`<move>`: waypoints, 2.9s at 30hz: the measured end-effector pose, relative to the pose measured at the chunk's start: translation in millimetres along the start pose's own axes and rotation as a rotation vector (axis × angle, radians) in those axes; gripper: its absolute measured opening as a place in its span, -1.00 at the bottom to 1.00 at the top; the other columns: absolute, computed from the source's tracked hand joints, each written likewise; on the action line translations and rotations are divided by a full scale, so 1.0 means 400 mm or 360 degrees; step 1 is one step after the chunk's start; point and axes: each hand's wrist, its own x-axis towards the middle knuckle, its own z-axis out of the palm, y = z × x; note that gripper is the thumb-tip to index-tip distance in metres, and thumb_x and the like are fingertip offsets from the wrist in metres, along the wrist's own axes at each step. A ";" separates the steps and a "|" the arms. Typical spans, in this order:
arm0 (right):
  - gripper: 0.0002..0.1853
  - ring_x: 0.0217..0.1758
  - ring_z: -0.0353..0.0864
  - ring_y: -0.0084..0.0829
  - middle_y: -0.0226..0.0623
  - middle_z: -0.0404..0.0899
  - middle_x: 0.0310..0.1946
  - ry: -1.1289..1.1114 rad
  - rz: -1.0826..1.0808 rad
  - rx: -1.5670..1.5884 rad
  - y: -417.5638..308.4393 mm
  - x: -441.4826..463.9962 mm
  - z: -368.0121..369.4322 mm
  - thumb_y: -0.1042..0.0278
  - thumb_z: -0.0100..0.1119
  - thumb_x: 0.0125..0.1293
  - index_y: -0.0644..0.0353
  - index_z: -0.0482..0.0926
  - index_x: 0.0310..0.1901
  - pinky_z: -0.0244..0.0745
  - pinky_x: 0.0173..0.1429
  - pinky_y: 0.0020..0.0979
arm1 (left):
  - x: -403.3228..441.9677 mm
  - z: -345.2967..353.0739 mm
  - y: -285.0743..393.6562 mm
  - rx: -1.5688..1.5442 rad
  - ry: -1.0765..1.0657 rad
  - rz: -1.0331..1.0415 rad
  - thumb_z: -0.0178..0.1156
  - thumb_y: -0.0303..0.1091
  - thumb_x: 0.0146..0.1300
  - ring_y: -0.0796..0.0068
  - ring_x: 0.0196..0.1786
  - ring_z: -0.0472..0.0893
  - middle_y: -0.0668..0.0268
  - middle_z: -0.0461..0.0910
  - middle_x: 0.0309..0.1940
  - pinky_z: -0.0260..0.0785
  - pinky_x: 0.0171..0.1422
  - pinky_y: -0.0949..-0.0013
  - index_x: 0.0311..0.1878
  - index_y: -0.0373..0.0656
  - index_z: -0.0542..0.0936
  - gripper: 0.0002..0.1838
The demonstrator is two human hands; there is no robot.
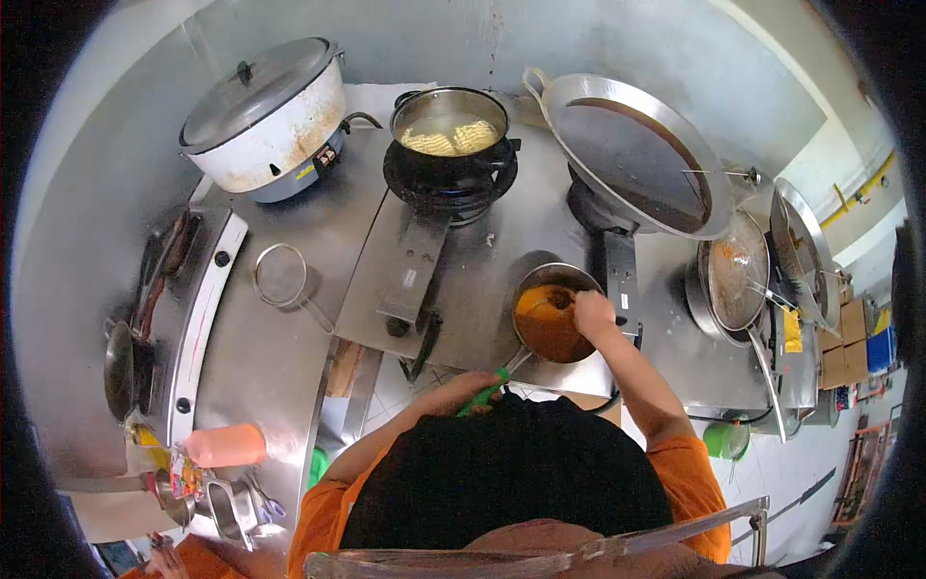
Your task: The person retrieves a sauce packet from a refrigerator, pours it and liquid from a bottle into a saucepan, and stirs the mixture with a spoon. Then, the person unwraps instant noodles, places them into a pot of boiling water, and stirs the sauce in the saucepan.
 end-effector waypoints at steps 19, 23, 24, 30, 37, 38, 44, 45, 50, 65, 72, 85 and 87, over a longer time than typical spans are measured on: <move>-0.84 -0.26 0.58 -0.18 -0.03 0.55 -0.40 -0.0255 -0.0089 -0.0266 -0.043 -0.107 -0.049 0.38 0.04 0.01 0.25 0.56 -0.42 0.52 -0.26 -0.27 | -0.073 -0.151 0.011 0.1322 0.1190 0.0293 -0.07 0.04 0.20 0.35 -0.37 0.54 0.19 0.54 -0.45 0.36 -0.27 0.37 -0.23 -0.32 0.51 -0.50; -0.84 -0.30 0.60 -0.22 -0.11 0.57 -0.43 -0.0198 0.0037 -0.0166 -0.047 -0.086 -0.044 0.41 0.00 0.06 0.20 0.56 -0.37 0.52 -0.26 -0.32 | -0.041 -0.390 -0.072 0.0848 0.1723 0.0605 -0.12 0.05 0.22 0.35 -0.46 0.54 0.19 0.51 -0.51 0.37 -0.43 0.40 -0.29 -0.26 0.47 -0.52; -0.85 -0.30 0.60 -0.23 -0.11 0.57 -0.43 -0.0219 -0.0001 -0.0185 -0.053 -0.087 -0.035 0.41 0.00 0.05 0.20 0.57 -0.38 0.52 -0.26 -0.32 | -0.033 -0.400 -0.063 0.0502 0.1611 0.0676 -0.12 0.06 0.22 0.37 -0.49 0.53 0.21 0.50 -0.53 0.36 -0.45 0.40 -0.28 -0.25 0.45 -0.52; -0.84 -0.27 0.60 -0.23 -0.09 0.57 -0.39 -0.0253 0.0082 -0.0111 -0.048 -0.094 -0.047 0.39 0.01 0.04 0.20 0.58 -0.40 0.52 -0.23 -0.32 | 0.040 -0.457 -0.084 0.0036 0.1488 0.1067 -0.17 0.02 0.27 0.52 -0.61 0.46 0.32 0.44 -0.59 0.32 -0.54 0.45 -0.27 -0.19 0.40 -0.59; -0.82 -0.29 0.60 -0.24 -0.13 0.58 -0.39 -0.0257 0.0024 -0.0164 -0.064 -0.093 -0.048 0.38 -0.02 0.06 0.19 0.59 -0.39 0.52 -0.25 -0.35 | 0.070 -0.435 -0.102 -0.0047 0.1643 0.1263 -0.20 -0.04 0.30 0.56 -0.62 0.43 0.34 0.43 -0.60 0.32 -0.51 0.50 -0.30 -0.20 0.40 -0.61; -0.82 -0.30 0.60 -0.24 -0.13 0.58 -0.39 -0.0250 0.0082 -0.0149 -0.056 -0.087 -0.043 0.38 -0.03 0.06 0.18 0.59 -0.38 0.52 -0.25 -0.35 | 0.069 -0.433 -0.098 -0.0080 0.1618 0.1263 -0.20 -0.03 0.30 0.55 -0.59 0.43 0.34 0.44 -0.59 0.32 -0.50 0.50 -0.30 -0.19 0.40 -0.61; -0.83 -0.34 0.60 -0.20 -0.08 0.57 -0.40 -0.0144 0.0024 -0.0107 -0.046 -0.084 -0.011 0.39 0.00 0.02 0.22 0.58 -0.41 0.52 -0.27 -0.31 | 0.081 -0.462 -0.117 -0.0079 0.1589 0.1272 -0.18 -0.02 0.29 0.52 -0.58 0.44 0.32 0.44 -0.59 0.34 -0.49 0.47 -0.30 -0.19 0.41 -0.61; -0.83 -0.35 0.60 -0.18 -0.07 0.57 -0.41 -0.0160 -0.0005 -0.0102 -0.048 -0.086 -0.011 0.39 0.02 0.00 0.24 0.57 -0.41 0.52 -0.27 -0.29 | 0.079 -0.455 -0.112 -0.0132 0.1570 0.1268 -0.19 -0.03 0.30 0.52 -0.60 0.44 0.32 0.44 -0.60 0.33 -0.50 0.47 -0.31 -0.21 0.41 -0.60; -0.84 -0.34 0.60 -0.17 -0.04 0.56 -0.42 -0.0166 0.0003 -0.0090 -0.044 -0.087 -0.014 0.40 0.03 -0.01 0.25 0.58 -0.45 0.52 -0.27 -0.30 | 0.078 -0.447 -0.104 -0.0230 0.1613 0.1212 -0.21 -0.05 0.31 0.50 -0.61 0.46 0.30 0.44 -0.62 0.33 -0.50 0.45 -0.30 -0.23 0.40 -0.60; -0.84 -0.35 0.60 -0.18 -0.04 0.56 -0.45 -0.0114 0.0005 -0.0071 -0.049 -0.095 -0.011 0.40 0.03 0.00 0.26 0.58 -0.49 0.52 -0.26 -0.31 | 0.081 -0.442 -0.096 -0.0259 0.1629 0.1187 -0.21 -0.05 0.31 0.48 -0.60 0.46 0.26 0.45 -0.60 0.34 -0.51 0.42 -0.24 -0.25 0.38 -0.60; -0.83 -0.29 0.60 -0.25 -0.11 0.57 -0.37 -0.0224 0.0006 -0.0125 -0.050 -0.090 -0.015 0.39 -0.03 0.05 0.18 0.58 -0.41 0.52 -0.23 -0.32 | 0.083 -0.444 -0.099 -0.0245 0.1585 0.1255 -0.21 -0.05 0.31 0.48 -0.61 0.46 0.25 0.46 -0.59 0.34 -0.52 0.43 -0.27 -0.25 0.39 -0.60; -0.83 -0.25 0.58 -0.21 -0.05 0.57 -0.36 -0.0127 0.0100 0.0049 -0.049 -0.060 -0.006 0.36 0.04 0.01 0.23 0.57 -0.40 0.51 -0.21 -0.30 | -0.018 -0.464 -0.093 -0.0214 0.1101 0.0414 -0.33 0.47 0.02 0.50 -0.70 0.33 0.30 0.39 -0.71 0.11 -0.63 0.50 -0.56 -0.18 0.46 -0.21; -0.81 -0.18 0.57 -0.26 -0.09 0.57 -0.35 -0.0355 0.0024 -0.0043 -0.055 -0.068 -0.003 0.34 -0.01 0.08 0.21 0.57 -0.35 0.51 -0.19 -0.31 | -0.042 -0.426 -0.098 0.0044 0.0855 0.0168 -0.38 0.55 -0.07 0.52 -0.72 0.29 0.31 0.39 -0.70 0.05 -0.63 0.51 -0.59 -0.16 0.46 -0.16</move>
